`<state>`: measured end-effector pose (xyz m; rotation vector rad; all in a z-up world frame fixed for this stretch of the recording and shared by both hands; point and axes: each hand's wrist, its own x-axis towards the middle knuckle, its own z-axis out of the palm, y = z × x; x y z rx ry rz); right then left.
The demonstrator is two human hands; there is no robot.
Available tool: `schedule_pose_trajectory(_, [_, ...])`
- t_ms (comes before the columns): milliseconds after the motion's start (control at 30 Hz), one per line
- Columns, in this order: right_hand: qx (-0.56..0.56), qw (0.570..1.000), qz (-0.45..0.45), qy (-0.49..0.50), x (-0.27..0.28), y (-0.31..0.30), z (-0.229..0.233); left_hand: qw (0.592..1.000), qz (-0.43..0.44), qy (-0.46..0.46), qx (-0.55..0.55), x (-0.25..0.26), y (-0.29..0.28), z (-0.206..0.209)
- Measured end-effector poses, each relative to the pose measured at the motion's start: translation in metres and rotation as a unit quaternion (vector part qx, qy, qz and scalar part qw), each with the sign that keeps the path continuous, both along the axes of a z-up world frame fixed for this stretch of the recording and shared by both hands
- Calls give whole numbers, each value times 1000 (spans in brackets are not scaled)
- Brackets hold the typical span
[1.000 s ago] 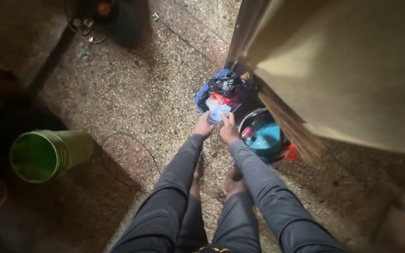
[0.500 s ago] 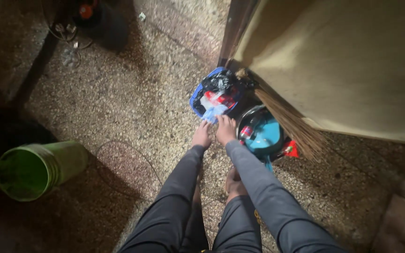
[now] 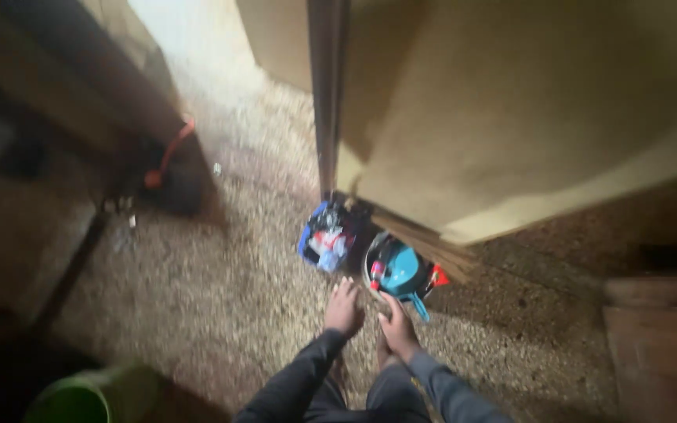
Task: Picking up trash from the floor and sweeping using a squeegee/broom.
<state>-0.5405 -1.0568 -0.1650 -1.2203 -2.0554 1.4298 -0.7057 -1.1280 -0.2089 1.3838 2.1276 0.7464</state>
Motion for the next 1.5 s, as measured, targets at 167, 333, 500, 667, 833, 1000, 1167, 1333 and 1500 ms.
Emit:
schedule_pose_trajectory(167, [112, 993, -38, -23, 29, -2, 70, 990, -111, 76, 39, 9, 15, 102])
schedule_pose_trajectory(333, [189, 976, -105, -32, 52, -11, 111, 966, -227, 103, 65, 37, 38, 165])
schedule_pose_trajectory(500, [249, 960, -120, -35, 94, -13, 152, 952, -274, 94, 99, 88, 45, 204])
schedule_pose_trajectory(667, [260, 949, -159, -84, 167, -8, 162, 936, -309, 112, 126, 154, 68, 183])
schedule_pose_trajectory(833, [272, 936, -193, -113, 271, -5, 152, 920, -347, 122, 134, 243, 95, 189])
schedule_pose_trajectory(1000, [306, 920, -193, -151, 364, 13, 148, 913, -361, 105, 160, 322, 131, 189])
schedule_pose_trajectory(1167, [262, 934, -190, -152, 420, 48, 167, 920, -350, 78, 158, 372, 159, 194])
schedule_pose_trajectory(1333, [226, 947, -186, -134, 444, 103, 188, 925, -338, 63, 161, 399, 212, 201])
schedule_pose_trajectory(1500, [217, 950, -194, -115, 460, 179, 152, 928, -327, 86, 157, 427, 296, 145])
